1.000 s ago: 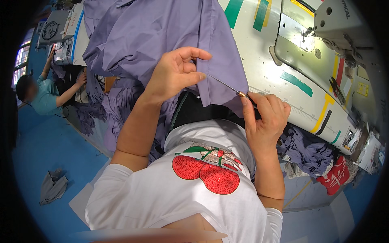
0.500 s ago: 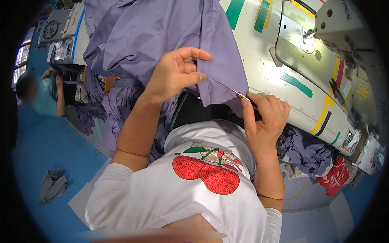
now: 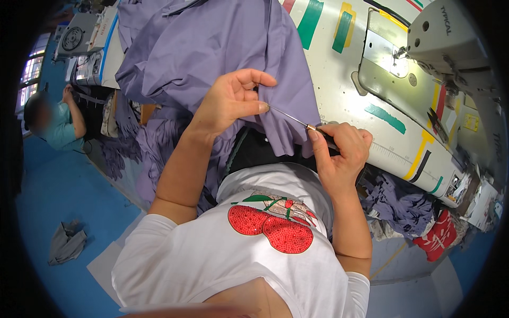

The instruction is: Sewing and trimming edges of purple fabric using a sewing machine.

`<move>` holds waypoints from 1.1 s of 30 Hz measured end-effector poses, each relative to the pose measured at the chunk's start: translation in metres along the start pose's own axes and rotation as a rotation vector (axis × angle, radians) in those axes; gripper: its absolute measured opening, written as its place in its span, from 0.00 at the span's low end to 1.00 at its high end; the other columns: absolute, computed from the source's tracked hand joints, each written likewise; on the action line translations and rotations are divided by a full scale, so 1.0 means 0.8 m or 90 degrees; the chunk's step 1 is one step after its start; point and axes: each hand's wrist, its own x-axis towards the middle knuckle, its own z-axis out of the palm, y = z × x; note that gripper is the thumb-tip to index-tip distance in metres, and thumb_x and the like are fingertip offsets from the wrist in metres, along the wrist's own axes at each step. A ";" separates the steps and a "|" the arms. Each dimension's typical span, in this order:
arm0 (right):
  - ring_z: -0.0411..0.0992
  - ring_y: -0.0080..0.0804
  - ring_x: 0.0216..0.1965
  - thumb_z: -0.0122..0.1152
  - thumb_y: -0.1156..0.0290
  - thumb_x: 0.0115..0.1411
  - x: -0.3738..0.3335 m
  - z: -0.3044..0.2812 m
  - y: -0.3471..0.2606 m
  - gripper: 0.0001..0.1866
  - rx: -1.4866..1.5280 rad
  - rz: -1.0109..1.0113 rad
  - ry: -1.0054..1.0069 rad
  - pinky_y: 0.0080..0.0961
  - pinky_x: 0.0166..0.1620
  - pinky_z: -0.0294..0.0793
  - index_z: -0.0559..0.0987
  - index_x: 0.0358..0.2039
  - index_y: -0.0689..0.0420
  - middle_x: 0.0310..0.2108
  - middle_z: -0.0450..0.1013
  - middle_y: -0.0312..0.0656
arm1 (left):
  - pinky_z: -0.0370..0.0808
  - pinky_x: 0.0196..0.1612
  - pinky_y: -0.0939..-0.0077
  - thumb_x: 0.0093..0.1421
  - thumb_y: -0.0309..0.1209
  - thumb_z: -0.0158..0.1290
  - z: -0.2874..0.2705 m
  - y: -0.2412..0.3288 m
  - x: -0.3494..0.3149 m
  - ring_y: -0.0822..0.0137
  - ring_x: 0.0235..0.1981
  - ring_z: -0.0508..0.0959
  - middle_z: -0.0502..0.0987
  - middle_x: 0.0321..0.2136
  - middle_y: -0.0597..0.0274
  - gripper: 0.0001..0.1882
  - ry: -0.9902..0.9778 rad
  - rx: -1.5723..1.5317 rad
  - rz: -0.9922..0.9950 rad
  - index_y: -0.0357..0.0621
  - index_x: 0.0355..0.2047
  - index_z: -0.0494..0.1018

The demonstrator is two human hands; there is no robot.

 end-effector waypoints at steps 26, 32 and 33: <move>0.67 0.28 0.26 0.70 0.67 0.51 0.007 -0.003 -0.004 0.07 -0.055 0.001 -0.004 0.29 0.42 0.55 0.79 0.26 0.53 0.23 0.73 0.32 | 0.56 0.23 0.90 0.53 0.16 0.57 -0.008 -0.004 0.000 0.88 0.18 0.58 0.64 0.17 0.80 0.20 0.044 0.039 0.038 0.31 0.48 0.72; 0.67 0.28 0.26 0.71 0.67 0.51 0.006 -0.002 -0.003 0.08 -0.071 -0.007 -0.011 0.29 0.41 0.55 0.79 0.25 0.53 0.22 0.72 0.33 | 0.54 0.23 0.89 0.53 0.17 0.57 -0.006 -0.003 -0.001 0.88 0.18 0.58 0.64 0.16 0.80 0.19 0.046 0.036 0.030 0.31 0.47 0.72; 0.67 0.28 0.26 0.71 0.67 0.51 0.007 -0.002 -0.003 0.08 -0.071 -0.007 -0.011 0.29 0.41 0.55 0.79 0.25 0.53 0.22 0.72 0.33 | 0.55 0.23 0.89 0.53 0.17 0.57 -0.007 -0.003 -0.002 0.88 0.18 0.58 0.64 0.16 0.79 0.19 0.045 0.036 0.029 0.31 0.47 0.72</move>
